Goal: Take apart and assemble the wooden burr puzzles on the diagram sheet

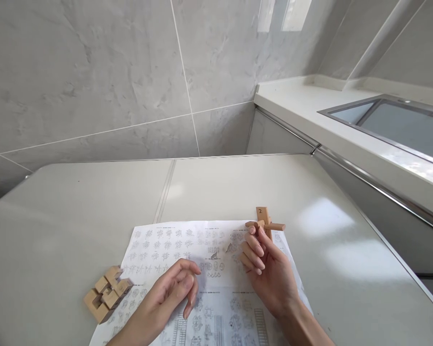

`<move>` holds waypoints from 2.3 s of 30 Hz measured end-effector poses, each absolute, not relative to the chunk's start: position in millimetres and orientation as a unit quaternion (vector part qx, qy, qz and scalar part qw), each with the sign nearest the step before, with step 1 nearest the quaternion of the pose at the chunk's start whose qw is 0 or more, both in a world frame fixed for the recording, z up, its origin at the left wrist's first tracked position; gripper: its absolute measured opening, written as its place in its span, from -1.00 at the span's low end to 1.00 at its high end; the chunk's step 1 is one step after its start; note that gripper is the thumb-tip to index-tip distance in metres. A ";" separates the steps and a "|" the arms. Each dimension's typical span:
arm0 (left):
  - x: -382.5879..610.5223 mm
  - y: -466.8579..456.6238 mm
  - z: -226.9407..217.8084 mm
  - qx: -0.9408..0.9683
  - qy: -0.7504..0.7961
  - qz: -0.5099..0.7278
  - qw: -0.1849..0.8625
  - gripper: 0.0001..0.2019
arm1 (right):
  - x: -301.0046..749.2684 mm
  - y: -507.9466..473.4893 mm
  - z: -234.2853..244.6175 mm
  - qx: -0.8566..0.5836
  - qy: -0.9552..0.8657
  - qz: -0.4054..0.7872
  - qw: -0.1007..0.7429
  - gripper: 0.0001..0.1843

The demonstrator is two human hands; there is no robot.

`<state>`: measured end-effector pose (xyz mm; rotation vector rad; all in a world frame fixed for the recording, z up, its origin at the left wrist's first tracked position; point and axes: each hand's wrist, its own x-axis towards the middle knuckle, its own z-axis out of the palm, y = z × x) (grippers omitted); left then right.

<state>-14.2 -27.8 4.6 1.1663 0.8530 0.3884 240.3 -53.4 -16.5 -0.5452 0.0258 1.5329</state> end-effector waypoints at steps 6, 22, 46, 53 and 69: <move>-13.6 -27.9 3.9 0.531 0.383 0.181 0.734 -0.53 | 245.3 -51.1 -17.1 -0.225 0.042 0.679 0.698 -0.84; -12.1 -29.6 7.1 0.533 0.387 0.179 0.731 -0.53 | 235.4 -52.1 -13.1 -0.274 0.025 0.685 0.675 -0.68; -13.9 -32.7 22.5 0.595 0.400 0.164 0.678 -0.60 | 217.9 -55.8 -25.2 -0.309 -0.074 0.741 0.592 -0.67; -67.8 -38.3 27.1 0.736 0.549 0.264 0.296 -0.84 | 218.2 -55.3 -25.1 -0.313 -0.081 0.746 0.582 -0.64; -115.3 -60.9 2.0 0.598 0.753 0.236 0.138 -0.20 | 218.0 -54.5 -24.4 -0.321 -0.096 0.750 0.570 -0.69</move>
